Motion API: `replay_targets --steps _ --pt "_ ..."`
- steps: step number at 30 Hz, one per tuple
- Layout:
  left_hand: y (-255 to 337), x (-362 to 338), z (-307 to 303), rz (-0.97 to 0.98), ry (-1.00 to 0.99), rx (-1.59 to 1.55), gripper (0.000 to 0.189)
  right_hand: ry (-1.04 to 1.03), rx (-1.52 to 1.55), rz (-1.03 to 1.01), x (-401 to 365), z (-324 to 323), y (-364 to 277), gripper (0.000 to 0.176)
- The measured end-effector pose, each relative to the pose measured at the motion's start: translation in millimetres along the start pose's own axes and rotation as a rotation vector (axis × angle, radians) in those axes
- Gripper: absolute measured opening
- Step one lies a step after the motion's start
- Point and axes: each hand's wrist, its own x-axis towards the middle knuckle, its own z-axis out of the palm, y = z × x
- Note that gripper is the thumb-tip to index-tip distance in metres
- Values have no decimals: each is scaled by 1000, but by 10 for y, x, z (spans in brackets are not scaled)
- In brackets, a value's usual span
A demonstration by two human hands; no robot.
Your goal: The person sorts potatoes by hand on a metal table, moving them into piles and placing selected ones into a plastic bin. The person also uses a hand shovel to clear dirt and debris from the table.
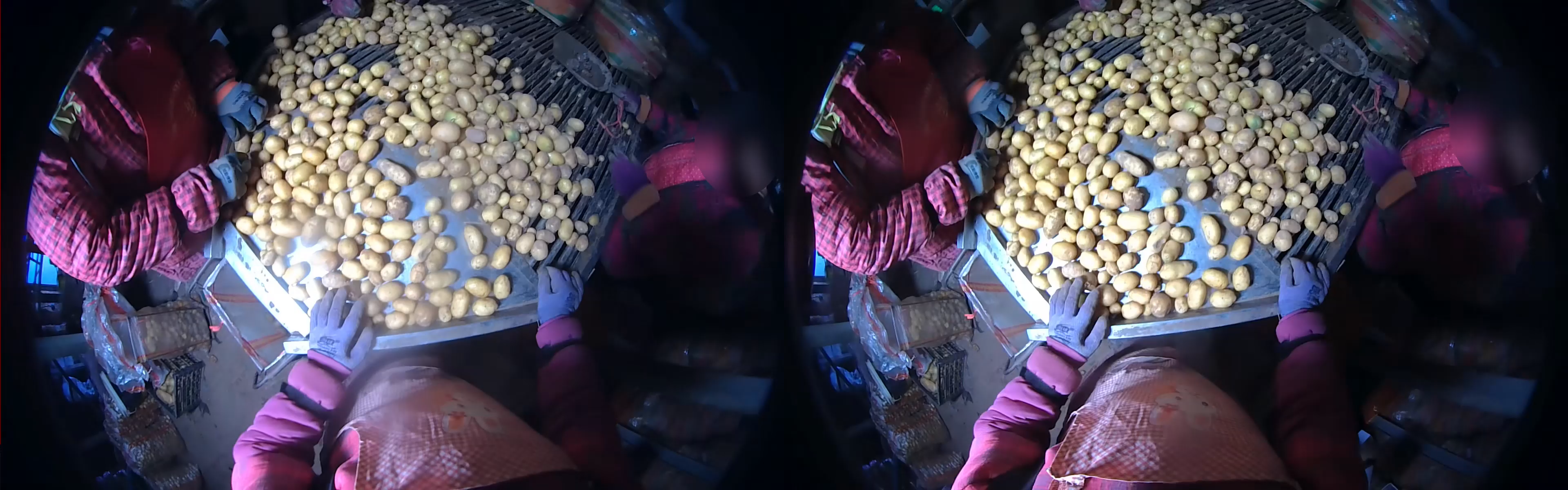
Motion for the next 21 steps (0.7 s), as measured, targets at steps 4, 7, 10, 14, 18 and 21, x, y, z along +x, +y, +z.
replay_targets --steps 4,7,10,14,18,21 --pt "31 -33 49 -31 45 -10 53 2 -18 -20 -32 -4 9 19" --pt "7 -57 78 -29 54 5 52 18 -20 -22 -34 67 38 20" --pt "-4 -96 126 -42 74 9 53 5 -51 -20 -15 55 39 21" --pt "13 -98 153 -57 83 -3 51 -28 -67 -2 -27 14 4 21" --pt "33 -30 186 -92 109 17 46 -27 33 5 -8 -162 -163 18" --pt "52 44 219 -202 92 19 44 -223 531 -239 72 -484 -633 19"
